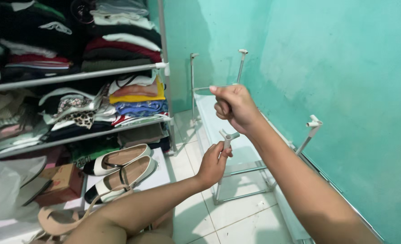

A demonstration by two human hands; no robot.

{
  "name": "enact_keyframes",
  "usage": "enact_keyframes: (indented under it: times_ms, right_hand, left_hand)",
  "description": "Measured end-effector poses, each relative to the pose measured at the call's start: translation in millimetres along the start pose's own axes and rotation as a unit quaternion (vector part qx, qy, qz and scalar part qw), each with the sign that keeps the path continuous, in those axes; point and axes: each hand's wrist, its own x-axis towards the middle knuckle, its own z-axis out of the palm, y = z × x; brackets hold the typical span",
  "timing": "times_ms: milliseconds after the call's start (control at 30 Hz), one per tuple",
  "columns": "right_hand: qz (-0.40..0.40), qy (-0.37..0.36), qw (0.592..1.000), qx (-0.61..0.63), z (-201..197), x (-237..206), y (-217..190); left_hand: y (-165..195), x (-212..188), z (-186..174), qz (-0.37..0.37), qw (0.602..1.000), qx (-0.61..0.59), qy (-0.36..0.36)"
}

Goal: The person assembles a small metal-frame storage rack with white fabric tiers on the floor. They connect metal tubes to the frame joints, thread the fabric shelf sleeves onto horizontal bars, and attach the bars to the frame to form the rack's tiers.

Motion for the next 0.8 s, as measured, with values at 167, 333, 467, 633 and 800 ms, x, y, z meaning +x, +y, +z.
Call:
enact_keyframes:
  times_ms: [167,333,467,633,800]
  right_hand:
    - [-0.009,-0.003,0.999,0.051,4,-2,-7]
    - [-0.037,0.002,0.997,0.073,5,-4,-24]
    - [-0.092,-0.008,0.992,0.088,3,-4,-49]
    - [-0.102,-0.003,0.991,0.083,-9,-7,-32]
    - [0.005,0.052,0.999,-0.016,-15,-10,49]
  left_hand:
    - [1,-3,-2,0.0,1.0,0.0,-0.006]
    - [-2,-5,0,-0.009,1.0,-0.002,-0.012]
    - [-6,-6,0,-0.015,1.0,0.005,-0.013]
    - [-12,-8,3,0.003,1.0,0.006,-0.003]
    - [-19,-7,8,0.016,1.0,0.006,0.006]
